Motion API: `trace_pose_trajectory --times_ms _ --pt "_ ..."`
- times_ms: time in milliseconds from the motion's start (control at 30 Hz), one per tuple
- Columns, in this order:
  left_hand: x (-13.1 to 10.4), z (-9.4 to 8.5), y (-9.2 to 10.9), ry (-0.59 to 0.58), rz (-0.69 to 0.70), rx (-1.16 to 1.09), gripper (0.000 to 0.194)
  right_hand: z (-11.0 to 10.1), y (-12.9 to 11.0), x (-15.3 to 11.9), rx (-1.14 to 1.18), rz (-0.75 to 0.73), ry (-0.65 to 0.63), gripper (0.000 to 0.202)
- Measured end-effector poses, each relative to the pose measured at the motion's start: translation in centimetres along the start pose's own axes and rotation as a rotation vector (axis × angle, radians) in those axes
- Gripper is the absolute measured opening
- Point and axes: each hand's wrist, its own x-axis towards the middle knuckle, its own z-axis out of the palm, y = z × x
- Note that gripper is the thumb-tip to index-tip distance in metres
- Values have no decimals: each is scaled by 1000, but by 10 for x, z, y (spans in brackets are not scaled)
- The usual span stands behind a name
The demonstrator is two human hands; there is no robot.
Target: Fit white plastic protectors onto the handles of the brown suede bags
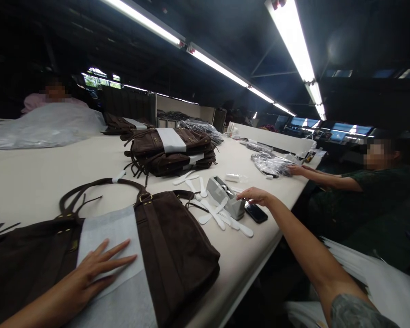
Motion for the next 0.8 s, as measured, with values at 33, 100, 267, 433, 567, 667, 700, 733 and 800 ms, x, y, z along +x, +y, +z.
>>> trace_pose_trajectory --times_ms 33,100,267,433,567,667,700,733,800 --pt "0 0 -2 -14 0 2 41 2 0 0 6 -14 9 20" --pt "1 -1 -5 -27 -3 4 41 6 1 -2 27 -61 38 21" --pt "0 0 -2 -1 -22 3 39 10 -1 -17 83 -256 167 35" --pt "-3 4 4 119 -1 -11 38 3 2 -47 16 -423 294 35" --pt "-3 8 -1 156 34 -17 39 6 17 -65 -113 -426 339 30" --pt "-2 9 -4 167 46 -13 39 15 30 -70 -179 -389 404 30" --pt "-3 9 -5 163 46 -8 39 19 35 -70 -191 -376 426 30" --pt "-3 9 -5 157 44 -3 39 23 38 -68 -199 -364 445 30" --pt "-3 6 -4 135 39 9 39 29 45 -63 -205 -339 482 29"
